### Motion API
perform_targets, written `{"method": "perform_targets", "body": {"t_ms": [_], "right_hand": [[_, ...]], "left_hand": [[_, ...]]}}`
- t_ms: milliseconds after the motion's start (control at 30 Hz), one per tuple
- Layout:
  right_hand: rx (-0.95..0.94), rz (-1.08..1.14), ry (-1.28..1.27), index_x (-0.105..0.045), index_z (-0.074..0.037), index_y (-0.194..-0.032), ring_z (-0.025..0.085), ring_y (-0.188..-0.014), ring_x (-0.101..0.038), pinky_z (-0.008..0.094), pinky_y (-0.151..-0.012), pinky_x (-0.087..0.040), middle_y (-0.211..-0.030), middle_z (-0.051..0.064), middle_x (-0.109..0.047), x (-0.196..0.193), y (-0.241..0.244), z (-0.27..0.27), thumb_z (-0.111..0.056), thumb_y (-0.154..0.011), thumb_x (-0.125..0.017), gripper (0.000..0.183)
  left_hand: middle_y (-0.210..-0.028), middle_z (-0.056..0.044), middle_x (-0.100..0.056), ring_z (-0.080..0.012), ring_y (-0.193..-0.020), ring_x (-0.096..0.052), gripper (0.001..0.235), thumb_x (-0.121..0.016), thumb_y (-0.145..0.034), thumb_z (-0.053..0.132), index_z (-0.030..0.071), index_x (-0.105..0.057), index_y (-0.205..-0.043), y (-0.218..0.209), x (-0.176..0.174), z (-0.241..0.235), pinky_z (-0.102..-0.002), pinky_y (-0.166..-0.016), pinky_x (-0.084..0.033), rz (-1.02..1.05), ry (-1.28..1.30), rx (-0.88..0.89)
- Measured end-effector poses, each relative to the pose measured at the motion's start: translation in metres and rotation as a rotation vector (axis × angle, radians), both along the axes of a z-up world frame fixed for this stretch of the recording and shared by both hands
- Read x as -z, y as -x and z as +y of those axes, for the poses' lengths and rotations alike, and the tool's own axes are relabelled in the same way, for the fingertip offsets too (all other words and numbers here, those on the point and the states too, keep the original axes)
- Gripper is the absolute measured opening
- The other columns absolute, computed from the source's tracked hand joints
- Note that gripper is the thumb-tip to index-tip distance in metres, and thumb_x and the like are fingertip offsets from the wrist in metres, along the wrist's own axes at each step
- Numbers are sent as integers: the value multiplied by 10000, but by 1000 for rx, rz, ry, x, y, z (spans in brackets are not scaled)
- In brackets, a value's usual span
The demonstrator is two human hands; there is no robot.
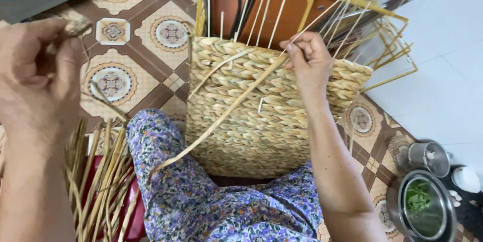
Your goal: The person sits on a chair weaving a water hyacinth basket, threading and folding flat woven strands over the basket's rim and spokes by hand. They pull strands tight, tuck ends, and use scissors to trim protruding pieces while continuing to weave the rim.
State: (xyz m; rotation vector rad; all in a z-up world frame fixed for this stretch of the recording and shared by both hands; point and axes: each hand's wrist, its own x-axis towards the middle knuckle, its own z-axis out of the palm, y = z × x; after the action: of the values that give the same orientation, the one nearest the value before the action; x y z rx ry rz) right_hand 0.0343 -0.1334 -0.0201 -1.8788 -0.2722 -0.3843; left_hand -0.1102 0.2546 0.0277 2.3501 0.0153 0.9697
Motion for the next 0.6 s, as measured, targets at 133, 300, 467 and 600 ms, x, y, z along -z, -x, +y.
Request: {"method": "perform_targets", "body": {"t_ms": [133,300,467,600], "right_hand": [[56,-98,41,-650,-60,-1022,33,-643,-638,176,-524,-541,-902,48,-747,6,0,-4,-1,-1012,-669,63],[67,-41,63,-645,-66,-1033,18,-593,-579,178,-512,-496,-836,5,-724,-1,12,0,-25,-997,-637,55],[79,26,-38,-660,-64,-1057,19,-627,-571,180,-565,-491,-793,-18,-662,13,23,-10,-45,-995,-669,66],[78,24,-31,-677,-58,-1028,26,-633,-580,178,-562,-480,-811,-12,-682,18,29,-14,-43,-1003,-675,29]], "left_hand": [[-1042,-88,-700,-109,-877,-661,154,-649,-1132,20,60,-675,-1279,-31,-21,-78,-227,-729,-571,-154,5,423],[-857,-30,-676,-140,-703,-643,161,-739,-944,139,136,-771,-1102,-78,5,-183,-278,-610,-550,21,235,691],[-927,-102,-633,-215,-808,-644,180,-732,-915,94,84,-780,-1087,-132,42,-218,-358,-744,-557,145,299,643],[-917,-79,-684,-203,-809,-678,185,-740,-895,160,113,-794,-1066,-143,34,-221,-358,-796,-567,436,279,586]]}}
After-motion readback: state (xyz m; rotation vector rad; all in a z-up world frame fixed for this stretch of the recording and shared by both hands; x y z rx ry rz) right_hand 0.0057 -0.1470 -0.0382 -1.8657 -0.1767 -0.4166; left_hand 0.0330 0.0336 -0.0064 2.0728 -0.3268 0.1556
